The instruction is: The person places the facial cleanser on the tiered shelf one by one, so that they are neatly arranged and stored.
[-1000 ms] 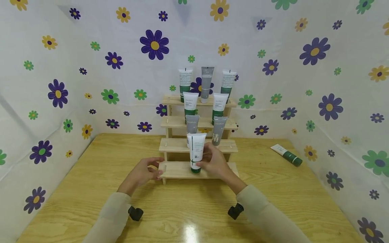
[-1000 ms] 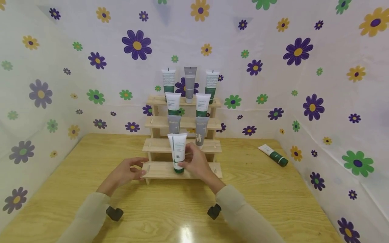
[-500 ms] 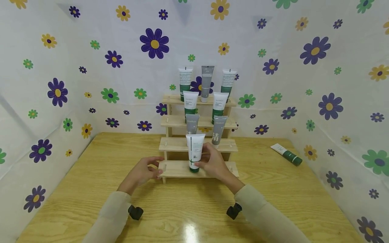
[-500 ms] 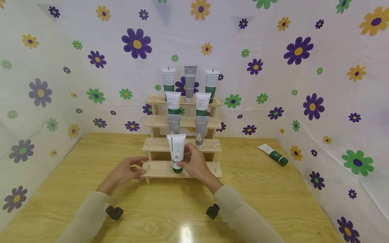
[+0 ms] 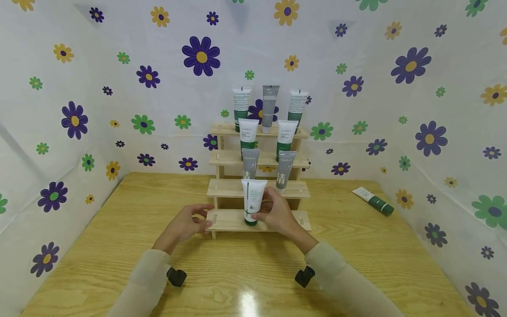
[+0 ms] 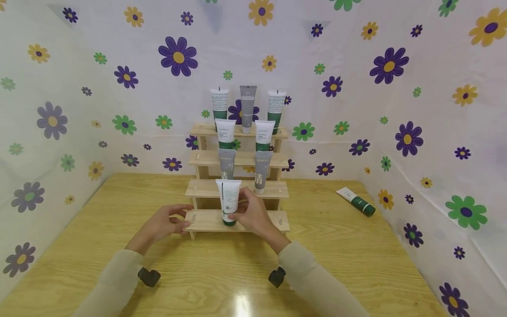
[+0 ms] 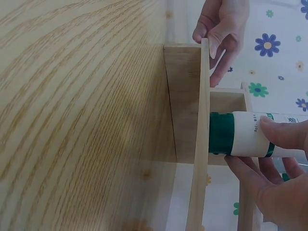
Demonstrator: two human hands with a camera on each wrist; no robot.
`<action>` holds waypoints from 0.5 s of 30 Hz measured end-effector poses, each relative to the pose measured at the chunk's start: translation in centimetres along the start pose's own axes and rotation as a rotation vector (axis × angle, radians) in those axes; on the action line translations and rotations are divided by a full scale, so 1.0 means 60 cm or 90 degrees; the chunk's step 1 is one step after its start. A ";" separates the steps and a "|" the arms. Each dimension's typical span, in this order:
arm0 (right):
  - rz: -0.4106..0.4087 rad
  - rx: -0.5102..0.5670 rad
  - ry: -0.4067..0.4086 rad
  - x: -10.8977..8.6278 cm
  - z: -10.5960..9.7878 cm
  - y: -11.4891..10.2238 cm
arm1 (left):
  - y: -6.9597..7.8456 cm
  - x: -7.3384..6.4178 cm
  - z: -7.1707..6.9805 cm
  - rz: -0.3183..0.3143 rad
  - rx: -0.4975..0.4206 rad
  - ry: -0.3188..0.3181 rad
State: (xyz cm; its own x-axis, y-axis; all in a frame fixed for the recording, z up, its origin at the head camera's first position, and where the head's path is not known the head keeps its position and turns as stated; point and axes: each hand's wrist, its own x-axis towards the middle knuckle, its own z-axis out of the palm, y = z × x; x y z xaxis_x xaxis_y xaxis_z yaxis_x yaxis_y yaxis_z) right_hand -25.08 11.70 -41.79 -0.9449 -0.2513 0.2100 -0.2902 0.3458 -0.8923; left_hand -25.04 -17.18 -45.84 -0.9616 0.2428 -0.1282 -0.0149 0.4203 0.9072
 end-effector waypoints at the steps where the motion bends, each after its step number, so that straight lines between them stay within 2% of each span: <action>1: -0.002 -0.001 -0.002 0.000 0.000 0.000 | 0.000 0.000 0.000 0.000 0.001 0.000; 7: -0.012 -0.002 -0.019 -0.001 -0.002 0.003 | 0.002 0.001 0.000 -0.005 -0.002 0.001; 15: 0.004 0.000 -0.035 -0.001 -0.006 0.003 | 0.003 0.001 0.000 -0.007 -0.008 -0.005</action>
State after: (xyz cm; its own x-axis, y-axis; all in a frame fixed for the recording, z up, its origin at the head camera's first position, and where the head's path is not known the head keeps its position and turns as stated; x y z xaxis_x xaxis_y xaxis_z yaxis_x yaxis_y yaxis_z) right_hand -25.13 12.11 -41.83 -0.9371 -0.2981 0.1818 -0.2839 0.3474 -0.8937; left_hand -25.08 -17.11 -45.69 -0.9593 0.2450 -0.1405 -0.0283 0.4114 0.9110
